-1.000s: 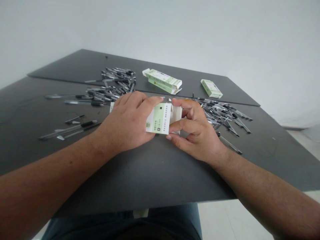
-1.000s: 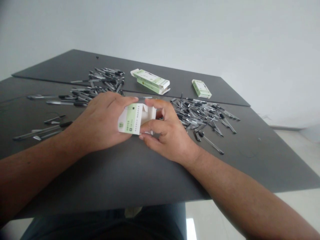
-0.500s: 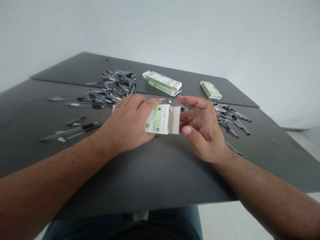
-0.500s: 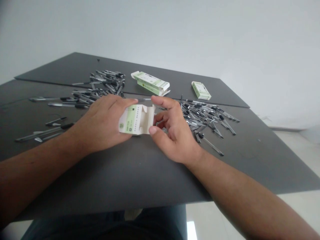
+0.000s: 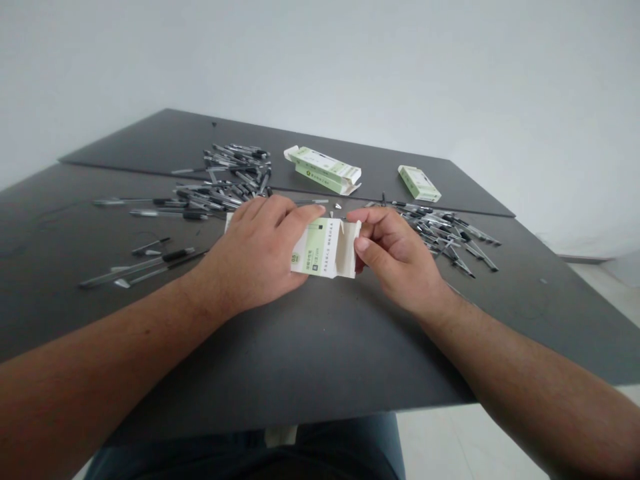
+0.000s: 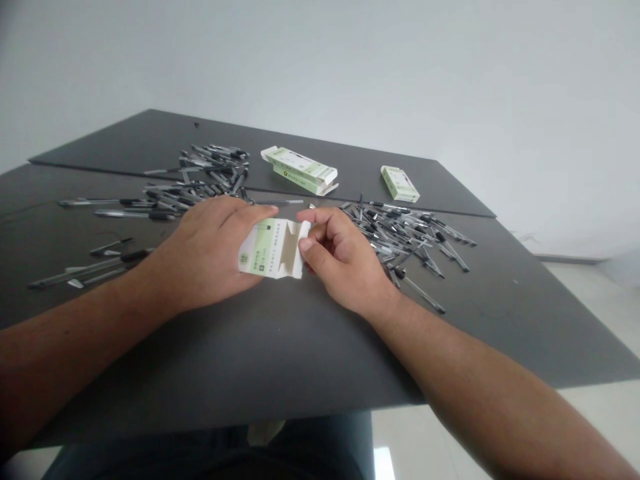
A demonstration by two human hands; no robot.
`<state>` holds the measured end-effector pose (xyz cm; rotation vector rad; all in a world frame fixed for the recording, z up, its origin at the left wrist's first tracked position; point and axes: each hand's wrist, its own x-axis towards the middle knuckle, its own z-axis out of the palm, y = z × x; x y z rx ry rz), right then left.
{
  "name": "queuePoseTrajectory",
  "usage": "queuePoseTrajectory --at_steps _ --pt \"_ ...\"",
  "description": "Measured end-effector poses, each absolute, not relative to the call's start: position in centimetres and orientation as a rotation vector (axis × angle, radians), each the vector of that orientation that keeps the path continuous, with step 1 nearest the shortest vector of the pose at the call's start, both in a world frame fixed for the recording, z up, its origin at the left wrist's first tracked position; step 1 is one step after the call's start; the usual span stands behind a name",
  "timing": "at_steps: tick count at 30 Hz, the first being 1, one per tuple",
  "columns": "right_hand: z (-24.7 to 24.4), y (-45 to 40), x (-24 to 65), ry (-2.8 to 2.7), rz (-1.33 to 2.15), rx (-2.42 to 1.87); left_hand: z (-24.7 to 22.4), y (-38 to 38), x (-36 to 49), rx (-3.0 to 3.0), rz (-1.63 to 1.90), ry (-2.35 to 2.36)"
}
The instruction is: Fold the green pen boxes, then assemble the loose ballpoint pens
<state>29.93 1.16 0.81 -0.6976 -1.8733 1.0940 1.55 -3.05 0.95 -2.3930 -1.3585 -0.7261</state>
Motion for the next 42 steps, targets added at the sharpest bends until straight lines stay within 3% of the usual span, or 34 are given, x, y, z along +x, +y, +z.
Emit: queuePoseTrajectory --at_steps 30,42 --pt "0.5 0.4 29.8 -2.017 1.034 -0.780 1.4 -3.5 1.9 -2.391 -0.626 -1.267" --pt "0.9 -0.1 30.2 -2.166 0.800 -0.765 1.0 -3.4 1.8 -2.427 -0.638 -1.234"
